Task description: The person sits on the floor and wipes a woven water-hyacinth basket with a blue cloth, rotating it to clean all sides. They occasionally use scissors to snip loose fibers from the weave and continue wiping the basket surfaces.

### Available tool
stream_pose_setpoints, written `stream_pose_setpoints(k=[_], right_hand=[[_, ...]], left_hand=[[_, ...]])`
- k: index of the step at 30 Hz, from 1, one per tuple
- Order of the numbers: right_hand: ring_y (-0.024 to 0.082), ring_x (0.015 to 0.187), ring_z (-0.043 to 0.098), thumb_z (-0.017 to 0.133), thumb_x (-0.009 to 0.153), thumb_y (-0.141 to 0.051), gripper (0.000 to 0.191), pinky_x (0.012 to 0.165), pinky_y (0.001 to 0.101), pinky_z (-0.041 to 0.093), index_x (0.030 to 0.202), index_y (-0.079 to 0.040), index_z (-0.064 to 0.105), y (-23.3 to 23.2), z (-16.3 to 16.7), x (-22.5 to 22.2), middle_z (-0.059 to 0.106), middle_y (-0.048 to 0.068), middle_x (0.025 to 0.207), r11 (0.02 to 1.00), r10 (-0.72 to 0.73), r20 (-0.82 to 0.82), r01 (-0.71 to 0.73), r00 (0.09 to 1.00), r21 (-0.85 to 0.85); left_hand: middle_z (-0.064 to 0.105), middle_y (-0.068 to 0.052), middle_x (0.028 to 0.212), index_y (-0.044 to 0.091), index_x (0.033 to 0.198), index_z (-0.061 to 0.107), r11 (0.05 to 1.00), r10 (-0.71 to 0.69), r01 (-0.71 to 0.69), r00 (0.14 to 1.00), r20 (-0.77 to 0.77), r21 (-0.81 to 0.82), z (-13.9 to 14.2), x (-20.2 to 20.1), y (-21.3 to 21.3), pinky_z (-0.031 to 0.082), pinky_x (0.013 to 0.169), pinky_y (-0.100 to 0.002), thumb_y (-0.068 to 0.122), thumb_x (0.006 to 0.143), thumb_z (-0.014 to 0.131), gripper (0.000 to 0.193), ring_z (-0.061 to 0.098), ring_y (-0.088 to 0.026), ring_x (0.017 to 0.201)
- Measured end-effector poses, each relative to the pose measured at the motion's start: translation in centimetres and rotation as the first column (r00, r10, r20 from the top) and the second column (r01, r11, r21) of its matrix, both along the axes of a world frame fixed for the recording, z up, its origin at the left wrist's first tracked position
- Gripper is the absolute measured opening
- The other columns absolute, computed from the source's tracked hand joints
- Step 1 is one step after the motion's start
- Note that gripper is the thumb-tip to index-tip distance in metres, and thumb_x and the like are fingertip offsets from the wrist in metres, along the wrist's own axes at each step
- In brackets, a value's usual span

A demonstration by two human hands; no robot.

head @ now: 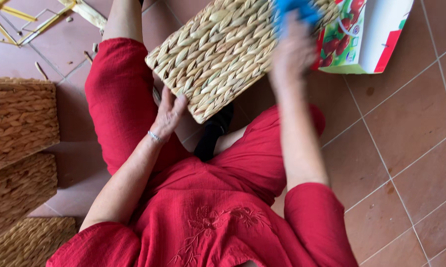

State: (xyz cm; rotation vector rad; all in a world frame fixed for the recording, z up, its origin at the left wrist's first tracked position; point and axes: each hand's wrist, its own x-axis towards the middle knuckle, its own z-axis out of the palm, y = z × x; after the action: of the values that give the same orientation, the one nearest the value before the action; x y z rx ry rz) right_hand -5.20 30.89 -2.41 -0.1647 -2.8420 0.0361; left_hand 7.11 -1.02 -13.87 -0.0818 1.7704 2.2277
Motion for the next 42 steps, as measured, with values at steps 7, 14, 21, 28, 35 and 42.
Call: stream_pose_setpoints(k=[7, 14, 21, 28, 35, 42], right_hand=[[0.025, 0.076, 0.061, 0.065, 0.090, -0.012, 0.045, 0.056, 0.0335, 0.055, 0.134, -0.012, 0.063, -14.3, 0.8, 8.9, 0.059, 0.012, 0.125, 0.694, 0.702, -0.025, -0.691, 0.712, -0.200], [0.021, 0.096, 0.069, 0.060, 0.116, -0.017, 0.021, 0.081, 0.0398, 0.053, 0.132, -0.030, 0.063, 6.1, -2.2, -6.3, 0.068, 0.005, 0.107, 0.970, 0.147, 0.079, -0.129, 0.986, -0.205], [0.025, 0.076, 0.067, 0.062, 0.100, -0.005, 0.042, 0.059, 0.0403, 0.054, 0.139, -0.017, 0.054, 4.3, -1.6, -5.0, 0.063, 0.011, 0.100, 0.998, 0.061, -0.098, -0.057, 0.993, 0.040], [0.022, 0.073, 0.058, 0.057, 0.089, -0.008, 0.054, 0.057, 0.0357, 0.051, 0.143, -0.014, 0.056, -11.2, 3.1, 13.6, 0.063, 0.015, 0.128, 0.724, 0.655, -0.078, -0.653, 0.752, -0.221], [0.027, 0.079, 0.067, 0.057, 0.097, -0.003, 0.046, 0.068, 0.0400, 0.056, 0.140, -0.019, 0.060, 2.2, -0.6, 4.6, 0.069, 0.010, 0.126, 0.959, 0.276, -0.057, -0.279, 0.959, -0.057], [0.028, 0.117, 0.067, 0.070, 0.097, -0.017, 0.053, 0.101, 0.0417, 0.051, 0.148, -0.021, 0.057, 16.1, -2.2, -4.4, 0.068, 0.011, 0.135, 0.825, -0.287, 0.086, 0.291, 0.954, -0.484]], left_hand=[[0.048, -0.016, 0.159, 0.005, 0.163, 0.030, 0.966, -0.235, 0.247, 0.962, 0.139, -0.076, 3.0, 0.7, 0.6, 0.044, 0.124, -0.042, 0.025, 0.084, 0.084, 0.098, 0.048, -0.029, 0.148], [0.034, -0.015, 0.165, 0.007, 0.165, 0.008, 0.992, -0.103, 0.110, 0.989, 0.106, -0.065, 5.9, -0.4, 1.7, 0.028, 0.125, -0.040, 0.024, 0.074, 0.093, 0.125, 0.033, -0.028, 0.153], [0.033, -0.015, 0.164, 0.008, 0.163, 0.001, 0.993, -0.099, 0.105, 0.988, 0.122, -0.049, 6.4, -0.7, 1.7, 0.027, 0.123, -0.038, 0.028, 0.070, 0.094, 0.134, 0.032, -0.026, 0.151], [0.051, -0.012, 0.157, 0.014, 0.163, 0.026, 0.930, -0.266, 0.290, 0.955, 0.130, -0.224, 5.3, -0.8, 0.8, 0.047, 0.117, -0.038, 0.028, 0.072, 0.093, 0.114, 0.051, -0.024, 0.141], [0.039, -0.017, 0.161, 0.009, 0.162, 0.011, 0.983, -0.161, 0.170, 0.979, 0.129, -0.065, 5.8, 0.0, 1.4, 0.034, 0.120, -0.040, 0.024, 0.073, 0.092, 0.121, 0.036, -0.028, 0.150], [0.046, -0.016, 0.156, 0.009, 0.160, 0.016, 0.978, -0.150, 0.174, 0.970, 0.191, -0.115, 6.6, -0.2, 1.3, 0.041, 0.116, -0.039, 0.017, 0.072, 0.090, 0.115, 0.045, -0.028, 0.143]])
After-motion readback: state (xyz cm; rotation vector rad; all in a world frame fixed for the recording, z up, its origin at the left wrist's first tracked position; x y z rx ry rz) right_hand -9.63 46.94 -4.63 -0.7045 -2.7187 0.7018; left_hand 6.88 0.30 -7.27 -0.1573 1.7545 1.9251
